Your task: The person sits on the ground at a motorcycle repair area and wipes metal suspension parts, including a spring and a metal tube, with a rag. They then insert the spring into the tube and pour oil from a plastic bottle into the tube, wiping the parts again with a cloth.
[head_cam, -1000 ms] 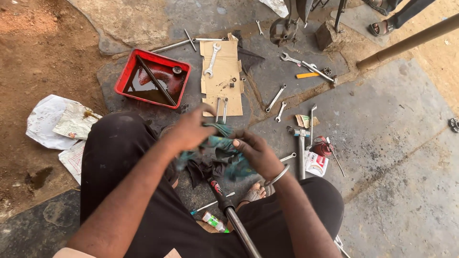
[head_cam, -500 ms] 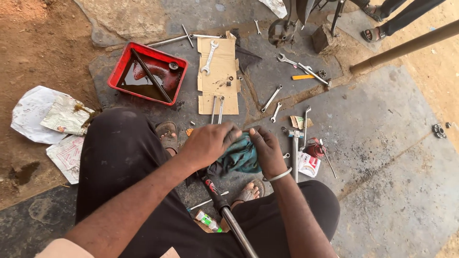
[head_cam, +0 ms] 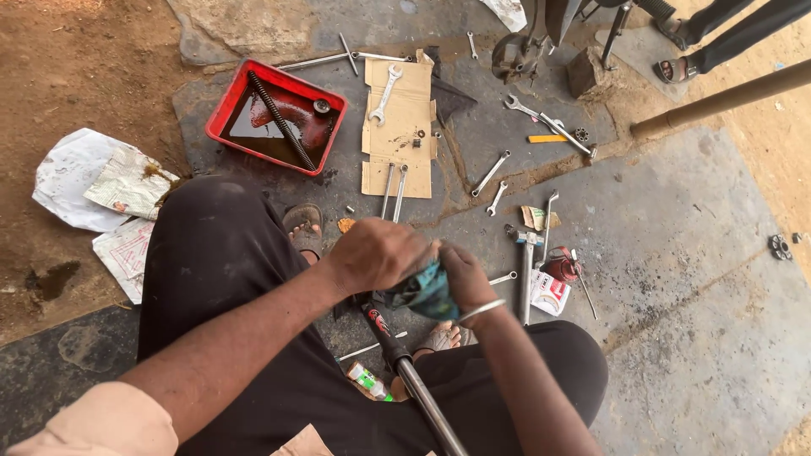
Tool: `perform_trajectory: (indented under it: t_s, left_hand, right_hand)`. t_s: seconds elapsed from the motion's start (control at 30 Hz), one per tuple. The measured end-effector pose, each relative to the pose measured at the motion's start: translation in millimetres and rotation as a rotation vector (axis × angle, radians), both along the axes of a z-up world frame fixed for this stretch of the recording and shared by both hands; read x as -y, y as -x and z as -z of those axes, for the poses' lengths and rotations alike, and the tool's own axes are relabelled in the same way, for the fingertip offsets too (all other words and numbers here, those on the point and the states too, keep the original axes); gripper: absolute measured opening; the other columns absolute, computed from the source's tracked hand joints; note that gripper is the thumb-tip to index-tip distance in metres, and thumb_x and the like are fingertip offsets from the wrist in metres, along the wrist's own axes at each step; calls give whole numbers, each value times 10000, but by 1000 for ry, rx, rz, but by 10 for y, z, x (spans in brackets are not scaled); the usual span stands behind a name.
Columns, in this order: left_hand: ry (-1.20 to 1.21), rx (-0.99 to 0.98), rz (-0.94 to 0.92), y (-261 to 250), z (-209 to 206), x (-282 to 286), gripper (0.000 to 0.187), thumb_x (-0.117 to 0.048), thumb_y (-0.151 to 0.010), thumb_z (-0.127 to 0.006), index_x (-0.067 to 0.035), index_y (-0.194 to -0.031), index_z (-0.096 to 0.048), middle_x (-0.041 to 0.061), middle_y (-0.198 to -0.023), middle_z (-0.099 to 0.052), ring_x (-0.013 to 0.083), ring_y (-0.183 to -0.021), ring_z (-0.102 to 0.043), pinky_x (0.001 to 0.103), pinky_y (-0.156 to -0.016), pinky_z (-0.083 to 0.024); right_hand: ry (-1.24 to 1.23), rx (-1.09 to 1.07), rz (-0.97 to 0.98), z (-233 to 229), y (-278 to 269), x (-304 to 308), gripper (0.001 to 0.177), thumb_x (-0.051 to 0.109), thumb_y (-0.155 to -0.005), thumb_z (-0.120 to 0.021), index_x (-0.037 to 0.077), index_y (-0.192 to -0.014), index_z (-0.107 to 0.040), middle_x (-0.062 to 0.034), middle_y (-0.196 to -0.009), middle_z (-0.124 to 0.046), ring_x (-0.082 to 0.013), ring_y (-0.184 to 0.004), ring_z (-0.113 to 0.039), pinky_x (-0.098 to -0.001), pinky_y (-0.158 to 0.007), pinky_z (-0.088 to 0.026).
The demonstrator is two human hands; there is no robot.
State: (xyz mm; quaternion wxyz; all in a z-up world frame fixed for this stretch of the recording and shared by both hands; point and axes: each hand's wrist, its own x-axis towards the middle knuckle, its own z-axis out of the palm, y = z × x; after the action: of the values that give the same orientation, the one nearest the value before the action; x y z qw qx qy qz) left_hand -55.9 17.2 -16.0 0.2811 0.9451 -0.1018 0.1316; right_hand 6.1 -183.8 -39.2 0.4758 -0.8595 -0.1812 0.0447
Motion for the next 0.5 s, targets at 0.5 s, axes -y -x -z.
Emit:
perform_trajectory:
  t_s: [0.5]
  left_hand:
    - [350,-521,-394,-230,6,-306,568,-581,-1054,-496,-81,-984,-754,141,-757,-730,269,-668,-712,487,-666,-593]
  right_hand:
    - [-95,176,-181,-431,-129,173,186,31,-948,-750,20,-1132,-772,-44,-950,-799,-96,-796,-746,-226,-685,-602]
